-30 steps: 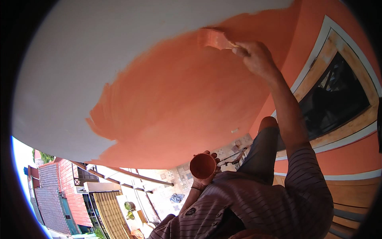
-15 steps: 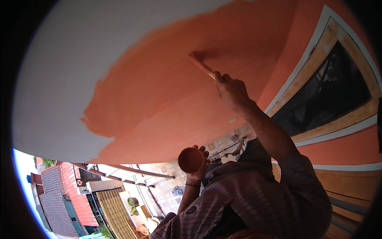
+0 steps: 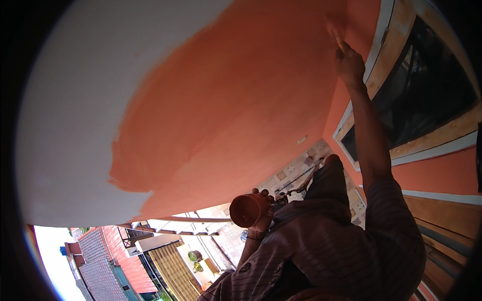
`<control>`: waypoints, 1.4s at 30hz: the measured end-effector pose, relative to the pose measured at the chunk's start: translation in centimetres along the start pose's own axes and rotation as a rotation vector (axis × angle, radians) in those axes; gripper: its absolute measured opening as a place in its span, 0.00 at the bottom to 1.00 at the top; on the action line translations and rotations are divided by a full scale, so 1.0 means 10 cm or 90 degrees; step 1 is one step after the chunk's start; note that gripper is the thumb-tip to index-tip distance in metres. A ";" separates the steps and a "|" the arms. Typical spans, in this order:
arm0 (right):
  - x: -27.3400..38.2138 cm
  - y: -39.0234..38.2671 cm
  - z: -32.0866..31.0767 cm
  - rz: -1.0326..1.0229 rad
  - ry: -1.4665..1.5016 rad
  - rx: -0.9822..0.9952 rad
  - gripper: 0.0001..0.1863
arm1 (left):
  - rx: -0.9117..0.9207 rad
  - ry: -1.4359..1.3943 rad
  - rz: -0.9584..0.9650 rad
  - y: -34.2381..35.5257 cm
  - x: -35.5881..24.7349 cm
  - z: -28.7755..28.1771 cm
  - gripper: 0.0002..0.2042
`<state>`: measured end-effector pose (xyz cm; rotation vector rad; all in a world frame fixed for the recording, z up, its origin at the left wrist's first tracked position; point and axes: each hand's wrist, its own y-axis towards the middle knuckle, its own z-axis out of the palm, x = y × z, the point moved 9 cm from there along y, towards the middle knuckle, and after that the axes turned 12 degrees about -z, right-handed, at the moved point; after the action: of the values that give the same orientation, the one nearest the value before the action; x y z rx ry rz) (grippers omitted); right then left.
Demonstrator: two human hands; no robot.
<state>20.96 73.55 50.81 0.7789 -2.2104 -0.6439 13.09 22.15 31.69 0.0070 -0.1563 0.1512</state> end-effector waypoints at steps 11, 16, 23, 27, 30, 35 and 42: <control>-0.54 -0.33 0.62 -0.131 0.217 0.195 0.13 | -0.065 0.096 -0.072 0.69 0.14 0.41 0.30; -1.46 0.18 0.14 -0.047 -0.052 0.095 0.19 | -0.091 0.116 -0.055 0.92 0.15 0.58 0.31; -0.89 0.03 0.32 -0.129 0.057 -0.070 0.16 | -0.148 0.065 -0.090 1.28 0.34 0.74 0.30; -0.83 -0.47 0.70 -0.095 -0.001 0.248 0.14 | -0.158 0.077 -0.102 1.39 0.31 0.92 0.30; -0.98 -0.35 0.41 -0.124 -0.074 0.237 0.15 | -0.150 0.078 -0.104 1.38 0.25 0.91 0.30; -1.04 0.60 -0.31 -0.162 -0.141 0.031 0.15 | -0.082 0.051 -0.100 1.30 0.10 0.69 0.30; -0.90 -0.28 0.60 -0.061 -0.085 0.251 0.12 | -0.010 -0.010 -0.104 1.19 0.16 0.40 0.27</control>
<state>22.62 79.02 41.22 1.0700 -2.4728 -0.3115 12.27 34.09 35.86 0.0051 -0.1724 -0.0123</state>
